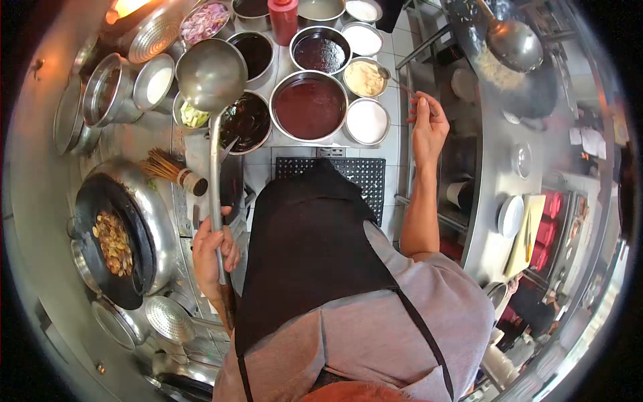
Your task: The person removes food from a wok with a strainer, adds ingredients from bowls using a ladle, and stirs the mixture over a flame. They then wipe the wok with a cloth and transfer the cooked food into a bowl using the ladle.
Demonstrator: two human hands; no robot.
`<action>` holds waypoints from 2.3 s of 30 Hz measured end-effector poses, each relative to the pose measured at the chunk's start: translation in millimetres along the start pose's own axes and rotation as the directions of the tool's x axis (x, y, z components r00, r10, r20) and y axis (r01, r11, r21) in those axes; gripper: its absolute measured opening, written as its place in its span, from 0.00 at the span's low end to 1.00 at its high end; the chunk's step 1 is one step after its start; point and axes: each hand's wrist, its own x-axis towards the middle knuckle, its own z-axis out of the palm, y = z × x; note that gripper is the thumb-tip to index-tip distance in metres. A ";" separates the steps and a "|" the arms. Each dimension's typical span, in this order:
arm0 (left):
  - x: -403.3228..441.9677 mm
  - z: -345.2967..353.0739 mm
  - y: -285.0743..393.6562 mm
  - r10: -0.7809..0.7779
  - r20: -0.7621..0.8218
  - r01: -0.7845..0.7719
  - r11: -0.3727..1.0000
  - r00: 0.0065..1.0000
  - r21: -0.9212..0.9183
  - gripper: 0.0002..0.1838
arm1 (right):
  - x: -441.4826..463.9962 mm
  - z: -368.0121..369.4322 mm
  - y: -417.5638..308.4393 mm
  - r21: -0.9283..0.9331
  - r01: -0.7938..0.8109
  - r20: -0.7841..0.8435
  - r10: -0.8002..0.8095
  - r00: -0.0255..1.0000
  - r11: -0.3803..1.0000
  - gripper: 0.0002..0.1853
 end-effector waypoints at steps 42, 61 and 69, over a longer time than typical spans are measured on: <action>77.1 67.4 -10.7 -0.201 0.190 0.116 0.917 0.961 0.380 0.24 | 32.2 0.5 19.1 0.481 -0.146 0.087 0.119 0.989 0.865 0.09; 64.1 57.8 3.1 -0.158 0.178 0.093 0.941 0.971 0.326 0.25 | 36.2 38.8 66.0 -0.297 -0.016 -0.112 -0.018 0.994 0.955 0.10; 77.3 63.2 -6.1 -0.197 0.208 0.121 0.937 0.958 0.328 0.22 | 37.7 11.7 26.6 0.476 -0.154 0.028 0.160 0.987 0.866 0.09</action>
